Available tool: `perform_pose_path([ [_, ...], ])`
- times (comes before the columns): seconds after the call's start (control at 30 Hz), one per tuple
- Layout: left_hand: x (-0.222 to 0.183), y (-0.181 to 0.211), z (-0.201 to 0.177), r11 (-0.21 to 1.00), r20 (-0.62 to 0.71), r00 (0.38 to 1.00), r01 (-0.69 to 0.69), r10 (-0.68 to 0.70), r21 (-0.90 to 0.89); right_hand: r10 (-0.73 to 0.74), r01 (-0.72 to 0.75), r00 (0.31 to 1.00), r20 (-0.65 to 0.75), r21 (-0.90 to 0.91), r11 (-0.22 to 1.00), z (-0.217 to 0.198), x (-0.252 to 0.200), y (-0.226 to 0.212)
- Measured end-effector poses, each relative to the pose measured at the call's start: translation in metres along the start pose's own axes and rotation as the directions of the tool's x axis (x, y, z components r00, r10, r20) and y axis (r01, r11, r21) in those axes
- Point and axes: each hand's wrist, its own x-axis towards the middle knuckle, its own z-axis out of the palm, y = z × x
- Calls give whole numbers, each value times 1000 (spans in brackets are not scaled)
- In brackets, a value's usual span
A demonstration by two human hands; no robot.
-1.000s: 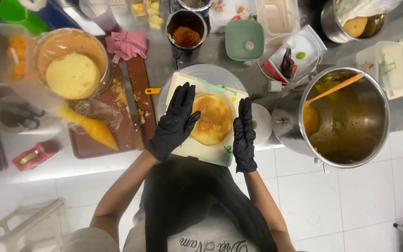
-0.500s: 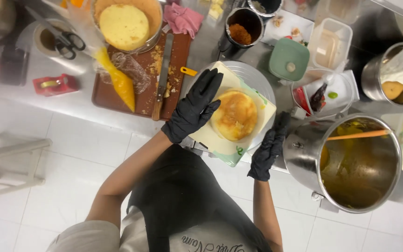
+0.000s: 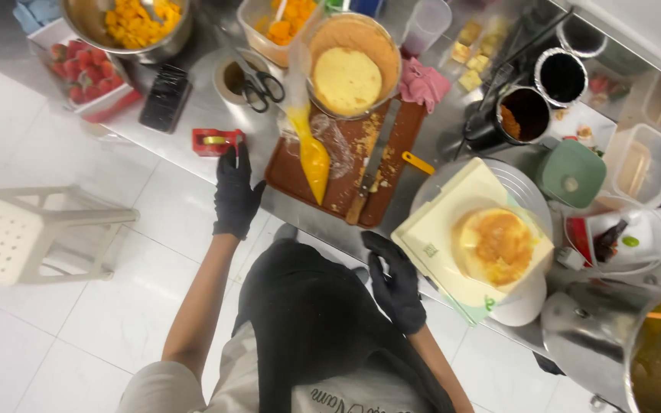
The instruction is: The person pipes yellow glaze from a piping bag onto a round cake layer set on a cake board, spreading it across the surface. They then lift a second cake layer on top of the glazed layer and continue piping glaze over it, covering the top in a spiral pattern.
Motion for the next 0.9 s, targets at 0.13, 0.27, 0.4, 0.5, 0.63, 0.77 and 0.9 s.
perform_pose_path([
  [0.13,66,-82,-13,969,17,1000,-8,3,247,62,-77,960,273,45,996,113,78,22],
  [0.27,98,-170,37,976,325,944,-120,55,184,24,34,906,422,-129,991,214,150,68],
  [0.4,112,-174,34,970,477,852,-244,218,-7,-216,335,912,350,-326,884,291,194,122],
  [0.5,102,-144,3,937,504,799,-345,327,-61,-153,351,891,428,-434,830,291,201,126],
  [0.63,100,-120,-20,917,587,728,-393,355,-67,305,3,777,551,-487,873,260,199,89],
  [0.77,101,-102,-39,853,637,633,-517,440,-74,371,-261,720,587,-266,928,234,188,71],
  [0.9,109,-82,-70,798,658,553,-590,511,-125,439,-505,662,608,-70,860,193,178,20],
])
